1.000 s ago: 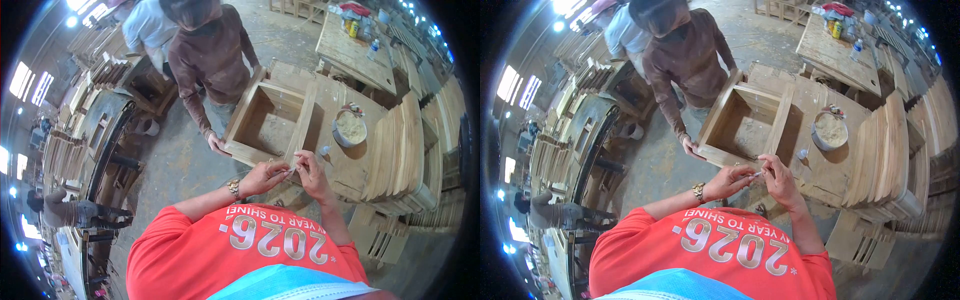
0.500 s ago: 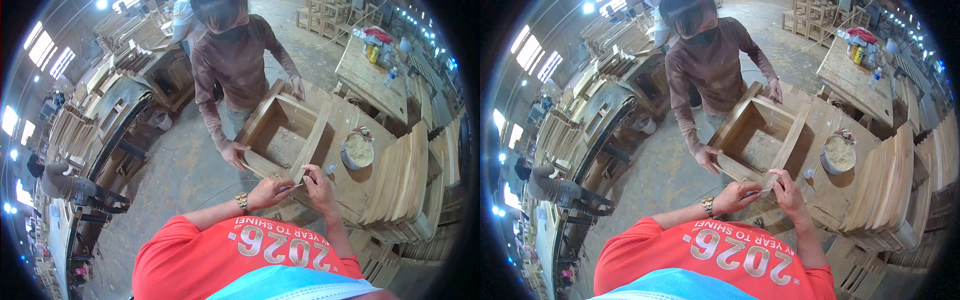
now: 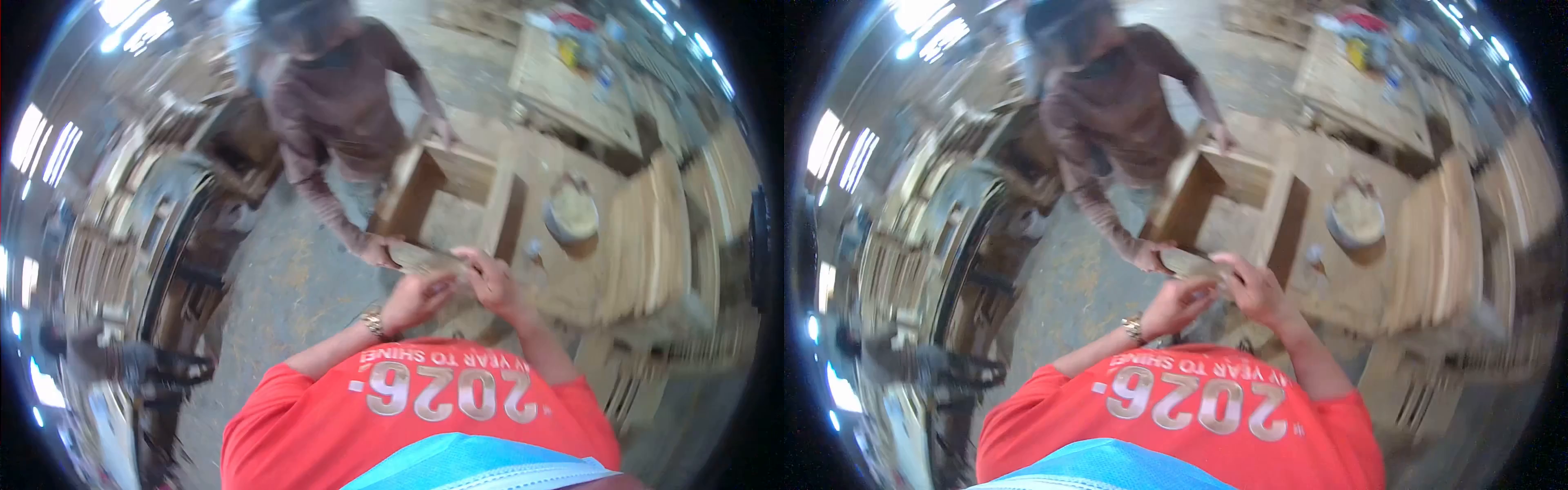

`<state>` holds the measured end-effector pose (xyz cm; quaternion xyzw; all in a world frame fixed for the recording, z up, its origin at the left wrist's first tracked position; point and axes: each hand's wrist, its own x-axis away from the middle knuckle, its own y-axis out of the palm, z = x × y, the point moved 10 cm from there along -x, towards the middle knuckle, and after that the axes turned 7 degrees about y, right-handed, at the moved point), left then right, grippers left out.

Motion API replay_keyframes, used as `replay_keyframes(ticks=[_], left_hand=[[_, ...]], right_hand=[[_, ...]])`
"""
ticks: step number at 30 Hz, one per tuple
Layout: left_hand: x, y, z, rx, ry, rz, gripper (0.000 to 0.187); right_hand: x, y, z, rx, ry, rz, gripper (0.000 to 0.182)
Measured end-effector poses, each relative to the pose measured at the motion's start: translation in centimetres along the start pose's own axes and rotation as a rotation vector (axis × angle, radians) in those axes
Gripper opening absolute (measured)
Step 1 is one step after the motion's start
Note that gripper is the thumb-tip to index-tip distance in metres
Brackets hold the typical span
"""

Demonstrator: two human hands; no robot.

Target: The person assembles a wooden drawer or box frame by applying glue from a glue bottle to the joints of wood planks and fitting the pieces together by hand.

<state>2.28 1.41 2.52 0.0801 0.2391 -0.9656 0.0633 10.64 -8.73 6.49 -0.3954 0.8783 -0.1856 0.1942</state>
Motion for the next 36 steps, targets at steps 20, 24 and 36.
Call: replay_keyframes(ticks=[20,24,36], left_hand=[[0.5,-10.1,-8.2,0.563,0.018,-0.31,0.025],[0.8,-10.6,-7.2,0.542,0.028,-0.378,0.025],[0.3,-6.9,-9.1,0.623,-0.039,-0.449,0.025]], right_hand=[[-4.3,9.1,-4.7,-0.194,0.158,0.512,0.033],[-3.4,9.7,-4.2,-0.276,0.18,0.53,0.03],[1.5,8.5,0.3,-0.412,0.331,0.777,0.024]])
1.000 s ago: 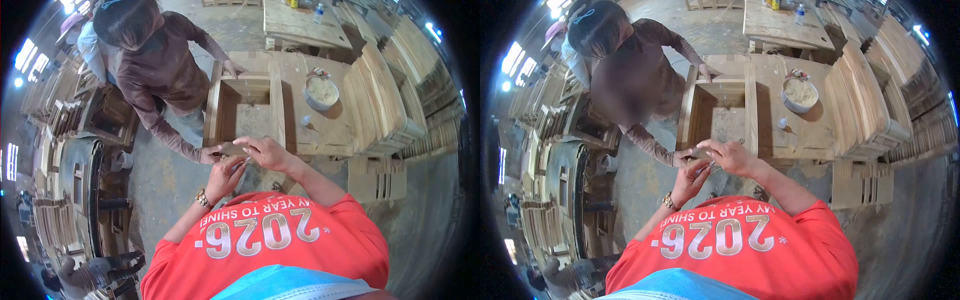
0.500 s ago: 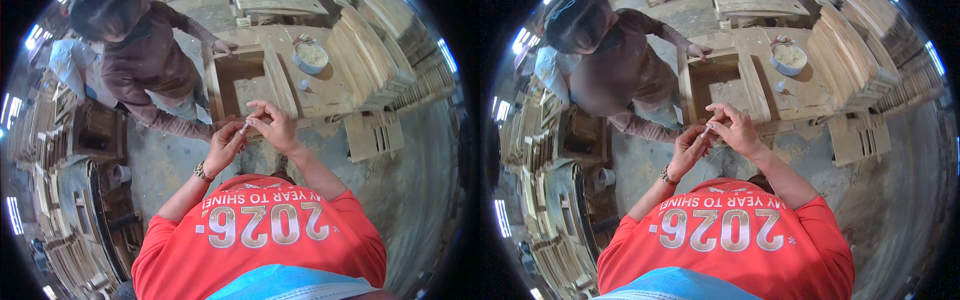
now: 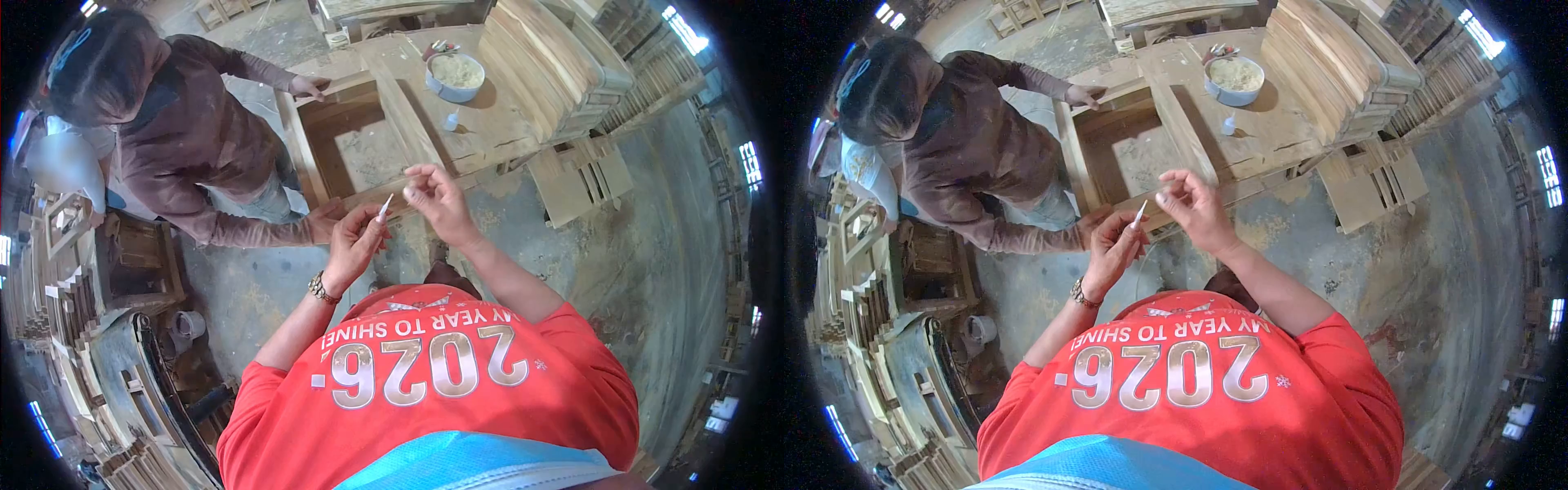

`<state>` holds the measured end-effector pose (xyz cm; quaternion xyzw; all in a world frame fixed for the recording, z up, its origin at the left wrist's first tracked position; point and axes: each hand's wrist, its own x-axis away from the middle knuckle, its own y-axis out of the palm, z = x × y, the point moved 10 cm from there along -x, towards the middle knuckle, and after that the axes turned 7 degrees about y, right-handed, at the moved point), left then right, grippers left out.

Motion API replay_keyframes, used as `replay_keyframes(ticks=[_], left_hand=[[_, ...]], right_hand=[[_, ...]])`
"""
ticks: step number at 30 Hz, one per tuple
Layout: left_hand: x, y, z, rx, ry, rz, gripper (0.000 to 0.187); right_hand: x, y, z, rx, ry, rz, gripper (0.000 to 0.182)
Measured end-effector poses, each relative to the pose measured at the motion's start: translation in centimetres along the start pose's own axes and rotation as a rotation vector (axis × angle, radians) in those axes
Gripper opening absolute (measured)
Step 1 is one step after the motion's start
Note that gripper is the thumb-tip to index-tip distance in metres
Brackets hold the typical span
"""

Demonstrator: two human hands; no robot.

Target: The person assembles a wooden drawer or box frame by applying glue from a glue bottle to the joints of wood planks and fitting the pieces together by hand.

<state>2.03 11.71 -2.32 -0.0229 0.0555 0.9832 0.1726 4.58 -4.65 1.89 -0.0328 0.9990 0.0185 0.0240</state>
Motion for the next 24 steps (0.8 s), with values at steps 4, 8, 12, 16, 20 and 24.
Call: replay_keyframes(ticks=[4,8,12,16,20,24], left_hand=[[-1.6,2.0,0.4,-0.07,0.029,-0.021,0.022],[-3.0,2.3,-0.6,-0.073,0.012,-0.012,0.023],[-5.3,3.1,0.0,-0.14,0.036,0.024,0.024],[-8.0,4.3,0.9,-0.268,0.031,0.025,0.025],[-10.3,4.8,0.2,-0.213,0.033,0.064,0.029],[-12.5,4.8,0.8,-0.182,0.056,0.153,0.027]], right_hand=[[-0.5,0.4,1.4,-0.1,0.067,-0.104,0.034],[-2.9,-1.6,1.6,-0.085,0.083,-0.148,0.035],[-5.6,-3.1,0.8,-0.059,0.072,-0.221,0.036],[-8.4,-4.8,0.8,-0.101,0.052,-0.227,0.035],[-10.6,-5.6,1.7,-0.151,0.097,-0.259,0.036],[-11.7,-5.1,2.7,-0.284,0.124,-0.266,0.037]])
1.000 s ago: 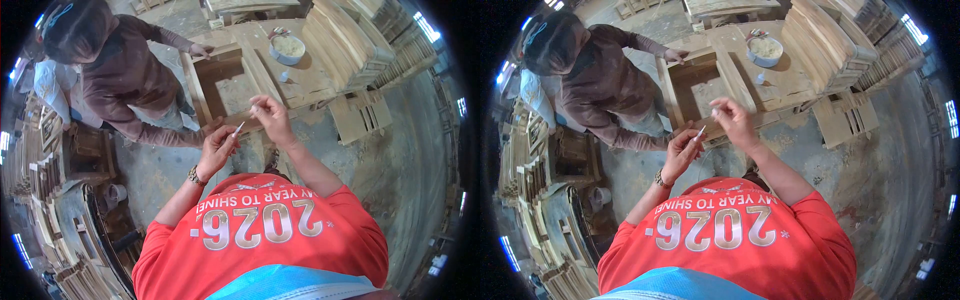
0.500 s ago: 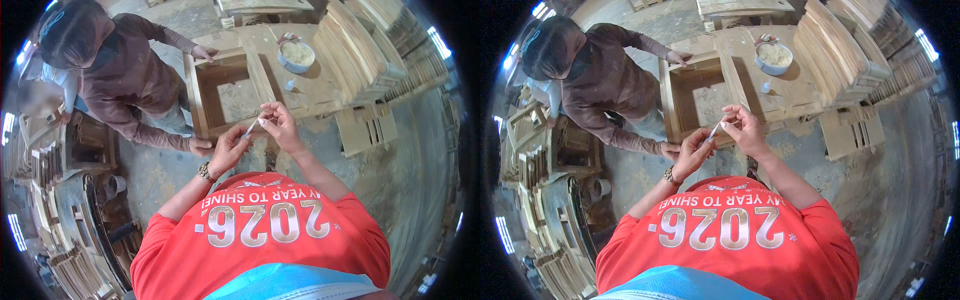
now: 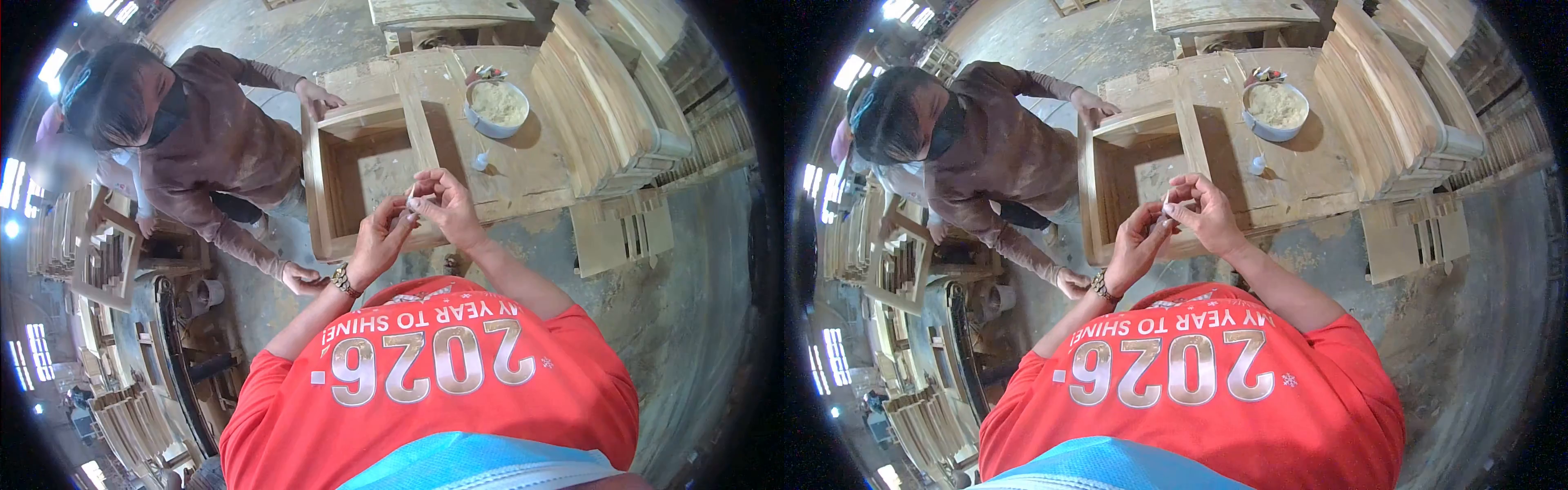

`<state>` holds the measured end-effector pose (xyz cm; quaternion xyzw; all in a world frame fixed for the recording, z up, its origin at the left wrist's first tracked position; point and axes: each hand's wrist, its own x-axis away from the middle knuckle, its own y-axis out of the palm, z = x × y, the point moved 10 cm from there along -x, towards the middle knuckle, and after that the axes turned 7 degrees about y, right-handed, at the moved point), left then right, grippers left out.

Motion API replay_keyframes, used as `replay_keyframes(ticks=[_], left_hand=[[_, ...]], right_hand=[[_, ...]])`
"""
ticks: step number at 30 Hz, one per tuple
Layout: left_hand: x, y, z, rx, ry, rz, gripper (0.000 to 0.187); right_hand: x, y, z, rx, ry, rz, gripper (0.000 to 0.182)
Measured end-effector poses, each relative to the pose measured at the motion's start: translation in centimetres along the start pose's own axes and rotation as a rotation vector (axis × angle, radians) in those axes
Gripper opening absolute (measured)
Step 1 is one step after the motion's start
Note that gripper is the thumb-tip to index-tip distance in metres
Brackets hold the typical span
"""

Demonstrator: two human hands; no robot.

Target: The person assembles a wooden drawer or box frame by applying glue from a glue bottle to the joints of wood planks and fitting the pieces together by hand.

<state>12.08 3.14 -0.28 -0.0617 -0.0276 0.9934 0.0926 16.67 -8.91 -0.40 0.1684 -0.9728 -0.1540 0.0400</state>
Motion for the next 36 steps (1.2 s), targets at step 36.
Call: replay_keyframes(ticks=[36], left_hand=[[-0.5,0.1,12.0,-1.082,0.458,-0.702,0.013]], right_hand=[[3.8,6.6,-5.8,0.391,-0.097,-0.305,0.034]])
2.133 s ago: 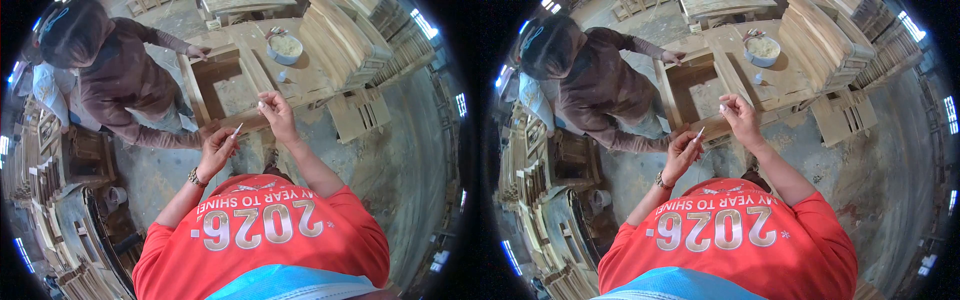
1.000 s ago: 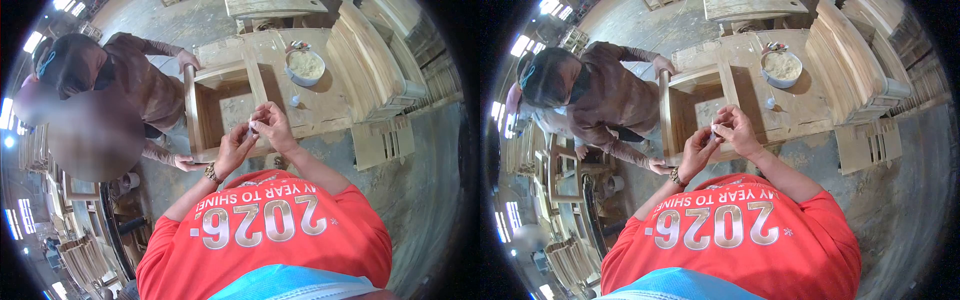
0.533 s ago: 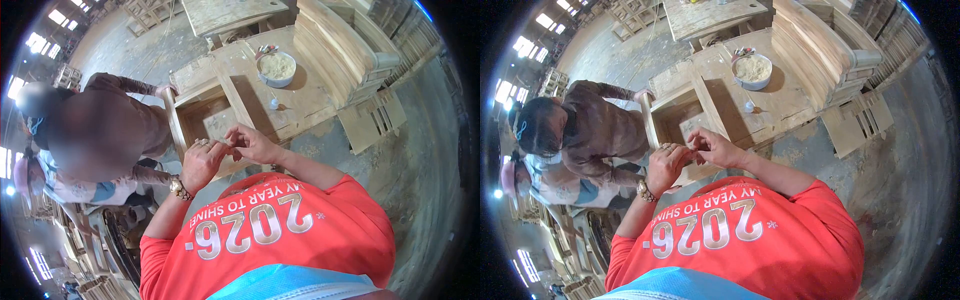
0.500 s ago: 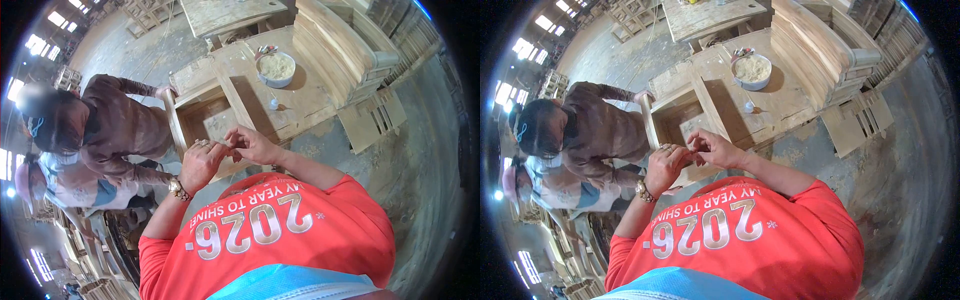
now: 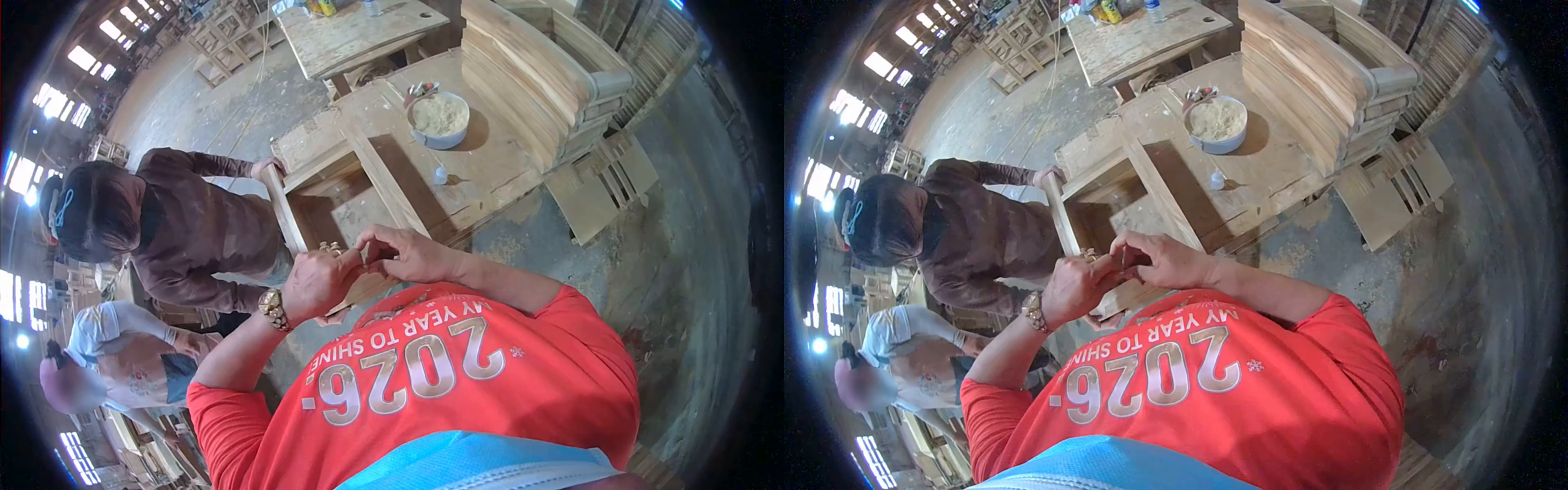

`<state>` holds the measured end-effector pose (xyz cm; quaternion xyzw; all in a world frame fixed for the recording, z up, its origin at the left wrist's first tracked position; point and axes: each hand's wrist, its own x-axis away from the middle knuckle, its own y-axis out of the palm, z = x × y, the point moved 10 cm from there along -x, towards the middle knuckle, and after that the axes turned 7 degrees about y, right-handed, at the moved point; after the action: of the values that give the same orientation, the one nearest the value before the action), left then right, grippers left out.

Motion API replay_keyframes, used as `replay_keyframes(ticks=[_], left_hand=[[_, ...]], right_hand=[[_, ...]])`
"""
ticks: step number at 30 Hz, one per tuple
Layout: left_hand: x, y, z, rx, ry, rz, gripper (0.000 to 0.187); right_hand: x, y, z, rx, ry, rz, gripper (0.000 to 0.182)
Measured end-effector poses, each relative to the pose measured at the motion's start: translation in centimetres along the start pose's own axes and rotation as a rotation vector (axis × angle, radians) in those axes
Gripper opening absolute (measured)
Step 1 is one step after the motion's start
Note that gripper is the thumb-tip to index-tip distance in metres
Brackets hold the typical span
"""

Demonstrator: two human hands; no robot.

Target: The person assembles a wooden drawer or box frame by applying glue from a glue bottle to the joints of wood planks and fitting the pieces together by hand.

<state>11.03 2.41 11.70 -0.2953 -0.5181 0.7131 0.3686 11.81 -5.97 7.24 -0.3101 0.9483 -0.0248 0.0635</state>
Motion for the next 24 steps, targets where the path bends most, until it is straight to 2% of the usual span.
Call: replay_keyframes(ticks=[4,6,7,9,10,12,14,15,17,24], left_hand=[[1.1,1.2,-2.1,0.171,-0.07,0.014,0.015],[2.7,2.2,-6.6,0.288,-0.265,0.145,0.012],[3.2,2.0,-8.4,0.603,-0.476,0.185,0.011],[2.8,4.0,-10.6,0.934,-0.454,0.268,0.016],[2.5,5.3,-10.2,0.945,-0.47,0.27,0.016],[-0.7,6.4,-6.4,1.029,-0.203,0.37,0.024],[-2.5,8.4,-3.5,1.301,-0.153,0.465,0.035],[-2.9,9.1,-3.5,1.3,-0.157,0.471,0.035],[-4.0,11.4,-3.9,1.403,-0.213,0.38,0.036],[-3.3,7.3,-4.5,1.385,-0.237,0.648,0.028]], right_hand=[[0.4,-0.1,-0.8,0.048,-0.113,0.069,0.033],[0.1,-2.4,2.1,0.034,0.001,0.211,0.031],[-0.6,-3.0,3.2,0.027,0.007,0.206,0.031],[-1.6,-5.0,7.2,-0.457,0.151,0.275,0.028],[-2.1,-4.8,7.0,-0.463,0.167,0.265,0.028],[-3.7,-5.3,4.4,-0.641,-0.013,0.303,0.027],[-4.8,-5.9,3.2,-0.645,-0.052,0.323,0.027],[-5.1,-6.5,2.5,-0.641,-0.091,0.354,0.027],[-5.5,-6.8,1.7,-0.635,-0.097,0.348,0.029],[-5.9,-6.3,-0.1,-0.592,-0.119,0.316,0.031]])
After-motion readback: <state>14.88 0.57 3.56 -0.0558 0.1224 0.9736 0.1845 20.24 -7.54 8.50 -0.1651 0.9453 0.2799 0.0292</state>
